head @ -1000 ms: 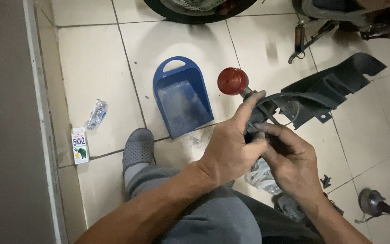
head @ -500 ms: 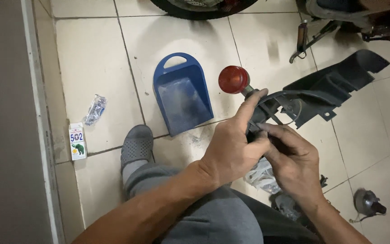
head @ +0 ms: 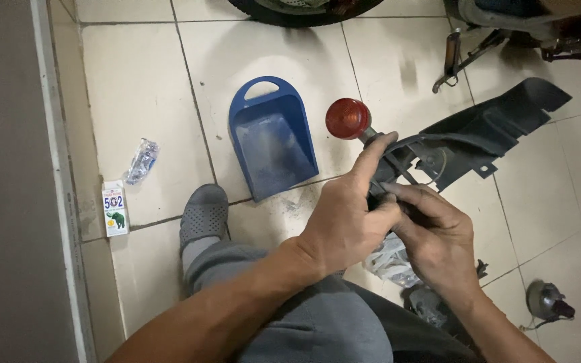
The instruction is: The person sits on the floor and assembles a motorcycle mudguard with a red reflector. They attach a small black plastic piece to the mudguard, then use a screwdriver to tighten a screw. Finally, they wipe the mudguard with a white cloth.
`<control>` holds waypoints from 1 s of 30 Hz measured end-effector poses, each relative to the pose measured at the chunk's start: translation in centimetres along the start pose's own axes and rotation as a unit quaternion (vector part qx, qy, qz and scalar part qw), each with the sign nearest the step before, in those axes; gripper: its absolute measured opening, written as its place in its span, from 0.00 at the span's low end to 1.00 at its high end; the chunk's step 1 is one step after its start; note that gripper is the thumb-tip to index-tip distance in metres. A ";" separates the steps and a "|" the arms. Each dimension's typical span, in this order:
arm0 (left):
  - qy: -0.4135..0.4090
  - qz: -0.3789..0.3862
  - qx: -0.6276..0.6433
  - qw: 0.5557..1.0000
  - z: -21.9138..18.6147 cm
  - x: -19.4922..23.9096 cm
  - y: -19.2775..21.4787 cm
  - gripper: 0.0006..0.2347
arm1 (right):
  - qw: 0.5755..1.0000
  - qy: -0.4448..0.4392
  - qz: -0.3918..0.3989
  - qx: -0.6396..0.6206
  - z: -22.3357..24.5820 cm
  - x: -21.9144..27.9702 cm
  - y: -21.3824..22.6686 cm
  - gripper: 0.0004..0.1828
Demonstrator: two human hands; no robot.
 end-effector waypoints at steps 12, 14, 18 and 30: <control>-0.002 -0.028 -0.040 0.999 4.5 -2.2 2.8 0.33 | 0.981 -0.177 -0.004 0.080 0.7 -0.5 -1.3 0.30; 0.029 -0.046 -0.071 0.996 5.8 -2.9 5.3 0.33 | 0.983 -0.168 -0.012 0.068 1.1 -0.1 -0.8 0.26; 0.065 -0.142 -0.103 0.982 9.4 -4.8 10.8 0.35 | 0.982 -0.112 0.082 0.131 -1.3 -1.1 -0.3 0.16; 0.017 -0.205 -0.137 0.969 11.3 -6.2 21.3 0.26 | 0.937 -0.146 0.204 0.243 -24.1 -9.0 -11.9 0.15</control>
Point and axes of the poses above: each hand's wrist, its own x-axis away from the middle knuckle, its own y-axis out of the back of the hand, z = x × y, the point moved 6 cm from there along -x, towards the middle knuckle, and after that the axes turned 14 degrees about -x, right-handed, at the moved point
